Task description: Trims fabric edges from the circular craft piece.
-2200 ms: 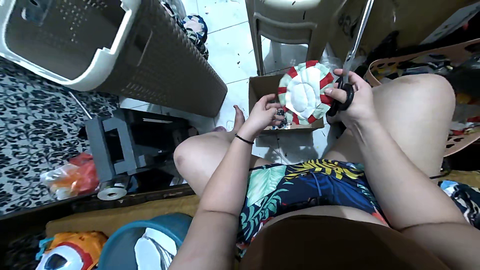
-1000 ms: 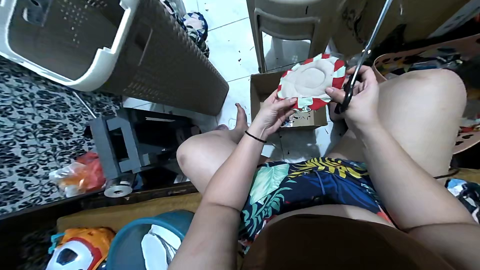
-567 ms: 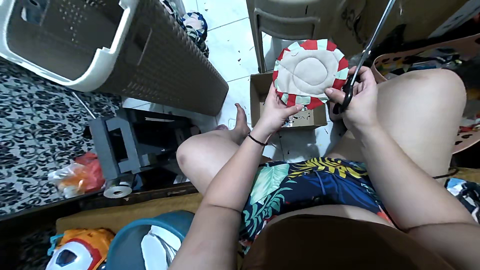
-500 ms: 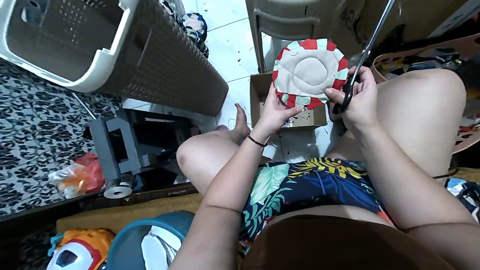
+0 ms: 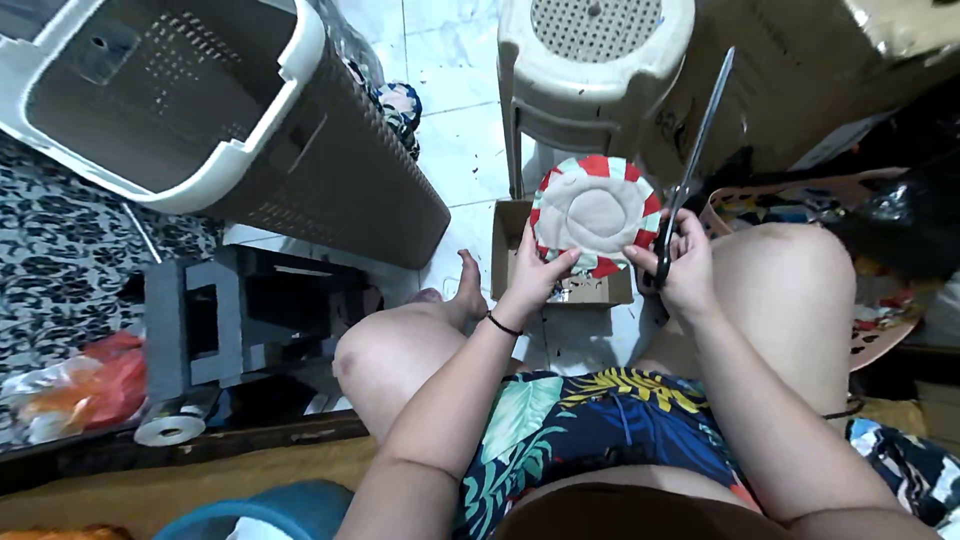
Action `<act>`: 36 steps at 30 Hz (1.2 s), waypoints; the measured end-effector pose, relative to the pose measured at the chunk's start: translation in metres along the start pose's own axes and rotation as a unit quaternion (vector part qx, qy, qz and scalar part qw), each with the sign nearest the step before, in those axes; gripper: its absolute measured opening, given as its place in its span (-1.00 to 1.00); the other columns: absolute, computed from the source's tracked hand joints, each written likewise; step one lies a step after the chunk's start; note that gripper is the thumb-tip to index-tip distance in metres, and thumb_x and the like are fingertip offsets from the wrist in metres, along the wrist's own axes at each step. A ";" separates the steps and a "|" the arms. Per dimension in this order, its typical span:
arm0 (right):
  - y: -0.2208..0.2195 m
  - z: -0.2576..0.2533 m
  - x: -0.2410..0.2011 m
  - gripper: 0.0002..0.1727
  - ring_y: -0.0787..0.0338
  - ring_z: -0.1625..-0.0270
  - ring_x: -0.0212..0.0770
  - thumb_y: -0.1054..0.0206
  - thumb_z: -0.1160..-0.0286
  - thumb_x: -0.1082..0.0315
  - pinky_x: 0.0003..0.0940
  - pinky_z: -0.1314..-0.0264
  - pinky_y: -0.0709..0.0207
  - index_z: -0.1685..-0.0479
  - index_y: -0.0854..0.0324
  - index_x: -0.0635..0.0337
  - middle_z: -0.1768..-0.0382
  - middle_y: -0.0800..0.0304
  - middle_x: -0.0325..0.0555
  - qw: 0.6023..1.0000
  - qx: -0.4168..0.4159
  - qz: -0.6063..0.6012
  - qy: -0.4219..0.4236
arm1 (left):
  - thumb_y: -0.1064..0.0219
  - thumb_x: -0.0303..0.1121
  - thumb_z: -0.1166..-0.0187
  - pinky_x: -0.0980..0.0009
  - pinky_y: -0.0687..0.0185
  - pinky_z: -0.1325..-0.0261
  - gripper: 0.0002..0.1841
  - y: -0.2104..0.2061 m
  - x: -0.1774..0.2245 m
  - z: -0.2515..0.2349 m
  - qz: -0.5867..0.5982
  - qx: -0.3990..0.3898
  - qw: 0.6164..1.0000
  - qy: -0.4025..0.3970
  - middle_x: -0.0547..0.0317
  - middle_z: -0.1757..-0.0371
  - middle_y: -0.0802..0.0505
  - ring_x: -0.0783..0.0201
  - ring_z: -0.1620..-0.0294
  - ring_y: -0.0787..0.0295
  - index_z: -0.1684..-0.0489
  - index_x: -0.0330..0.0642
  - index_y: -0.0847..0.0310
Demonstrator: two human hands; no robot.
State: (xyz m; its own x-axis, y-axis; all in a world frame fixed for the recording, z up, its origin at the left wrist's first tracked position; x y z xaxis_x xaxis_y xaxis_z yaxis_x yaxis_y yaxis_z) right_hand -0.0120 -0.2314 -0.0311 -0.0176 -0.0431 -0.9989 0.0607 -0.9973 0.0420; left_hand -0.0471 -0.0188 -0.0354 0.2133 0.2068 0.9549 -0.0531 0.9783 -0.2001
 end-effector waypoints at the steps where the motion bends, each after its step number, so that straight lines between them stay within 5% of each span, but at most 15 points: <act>1: 0.000 -0.002 0.001 -0.27 -0.68 0.36 -0.46 -0.66 -0.11 0.48 -0.50 0.31 -0.66 -0.37 -0.41 0.07 0.20 -0.67 -0.29 1.000 0.004 -0.006 0.001 | -0.40 -0.56 -0.55 0.25 -0.84 -0.05 -0.09 0.001 -0.001 -0.005 0.011 0.003 1.000 -0.004 0.05 -0.37 -0.68 0.23 -0.07 -0.82 -0.86 0.11 0.12; 3: 0.000 -0.003 0.003 -0.28 -0.80 0.28 -0.38 -0.60 -0.15 0.53 -0.42 0.19 -0.78 -0.40 -0.38 0.13 0.12 -0.74 -0.22 1.000 0.015 -0.024 -0.004 | -0.42 -0.59 -0.52 0.22 -0.84 -0.06 -0.11 0.004 0.001 -0.010 0.024 0.015 1.000 -0.005 0.04 -0.33 -0.70 0.23 -0.06 -0.82 -0.83 0.05 0.07; 5: -0.002 -0.004 0.003 -0.34 -0.87 0.38 -0.23 -0.50 -0.35 0.57 -0.31 0.35 -0.85 -0.47 -0.30 0.27 0.09 -0.81 -0.03 0.997 0.043 -0.040 -0.050 | -0.42 -0.62 -0.50 0.22 -0.84 -0.06 -0.12 0.006 0.006 -0.013 0.019 0.030 0.999 -0.005 -0.02 -0.29 -0.72 0.20 -0.04 -0.83 -0.82 -0.04 0.04; 9: 0.002 -0.007 0.019 -0.35 -0.69 0.61 -0.33 -0.43 -0.57 0.42 -0.40 0.64 -0.59 -0.60 -0.22 0.32 0.14 -0.87 -0.03 0.970 0.103 0.004 -0.220 | -0.44 -0.61 -0.48 0.25 -0.82 -0.15 -0.12 0.021 0.008 -0.020 -0.007 0.088 0.996 0.001 -0.20 -0.40 -0.64 0.16 -0.17 -0.80 -0.82 -0.20 0.05; 12: 0.004 -0.007 0.022 -0.45 -0.78 0.42 -0.29 -0.28 -0.62 0.54 -0.39 0.47 -0.66 -0.58 -0.25 0.33 -0.04 -0.82 0.03 0.961 0.106 -0.010 -0.256 | -0.46 -0.61 -0.45 0.27 -0.76 -0.27 -0.13 0.038 0.006 -0.023 -0.039 0.129 0.991 -0.011 -0.26 -0.47 -0.59 0.17 -0.31 -0.73 -0.80 -0.32 0.01; 16: 0.023 -0.029 -0.025 -0.49 -0.79 0.42 -0.36 -0.11 -0.70 0.56 -0.43 0.40 -0.71 -0.61 -0.19 0.37 -0.19 -0.80 0.01 0.989 0.053 0.009 -0.137 | -0.44 -0.62 -0.45 0.36 -0.68 -0.36 -0.15 0.052 0.016 -0.026 -0.053 0.153 0.986 -0.030 -0.23 -0.49 -0.58 0.24 -0.37 -0.68 -0.77 -0.37 0.01; 20: 0.083 -0.089 -0.097 -0.50 -0.90 0.24 -0.16 -0.20 -0.70 0.48 -0.18 0.19 -0.83 -0.60 -0.27 0.19 -0.20 -0.79 0.03 0.982 0.015 0.187 -0.024 | -0.40 -0.65 -0.49 0.39 -0.78 0.16 -0.17 0.072 0.025 -0.026 0.018 0.223 0.974 -0.025 -0.13 -0.28 -0.65 0.26 0.08 -0.79 -0.78 -0.23 0.00; 23: 0.135 -0.153 -0.144 -0.25 -0.82 -0.08 0.21 -0.39 -0.45 0.49 0.22 -0.12 -0.71 -0.71 -0.24 0.31 -0.25 -0.69 0.33 0.929 0.105 0.354 0.010 | -0.36 -0.69 -0.51 0.35 -0.83 0.19 -0.19 0.092 0.037 -0.027 0.091 0.268 0.958 -0.052 -0.04 -0.20 -0.70 0.26 0.14 -0.82 -0.77 -0.13 0.02; 25: 0.157 -0.194 -0.164 -0.35 -0.69 -0.26 0.48 -0.43 -0.35 0.54 0.48 -0.30 -0.47 -0.55 -0.45 0.39 -0.26 -0.66 0.50 0.879 0.142 0.456 0.025 | -0.34 -0.70 -0.52 0.34 -0.83 0.18 -0.17 0.102 0.048 -0.025 0.115 0.295 0.946 -0.070 -0.03 -0.20 -0.69 0.26 0.14 -0.83 -0.78 -0.12 0.06; 28: 0.174 -0.238 -0.176 -0.42 -0.61 -0.34 0.59 -0.45 -0.35 0.56 0.60 -0.36 -0.33 -0.47 -0.58 0.31 -0.26 -0.66 0.53 0.823 0.128 0.553 0.029 | -0.32 -0.73 -0.52 0.35 -0.87 0.17 -0.13 0.114 0.056 -0.026 0.142 0.326 0.931 -0.086 -0.06 -0.25 -0.64 0.25 0.11 -0.85 -0.80 -0.11 0.14; 36: 0.052 -0.240 -0.136 -0.43 -0.75 -0.25 0.30 -0.43 -0.38 0.54 0.27 -0.36 -0.55 -0.48 -0.57 0.29 -0.27 -0.72 0.36 0.894 0.002 0.435 0.105 | -0.26 -0.68 -0.58 0.26 -0.82 0.01 -0.21 0.135 0.060 -0.022 0.162 0.355 0.913 -0.120 0.01 -0.36 -0.60 0.21 -0.07 -0.78 -0.77 -0.02 0.08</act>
State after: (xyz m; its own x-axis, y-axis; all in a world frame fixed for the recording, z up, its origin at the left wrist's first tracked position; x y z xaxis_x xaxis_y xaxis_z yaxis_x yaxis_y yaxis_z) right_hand 0.2335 -0.2626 0.1020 0.2216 -0.7914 -0.5697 -0.0440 -0.5917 0.8050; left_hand -0.0198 0.1257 -0.0095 -0.1416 0.3937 0.9083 -0.7125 0.5965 -0.3696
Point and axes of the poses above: each hand's wrist, its own z-axis away from the middle knuckle, its own y-axis out of the back of the hand, x = y × z, the point moved 6 cm from there along -z, towards the middle knuckle
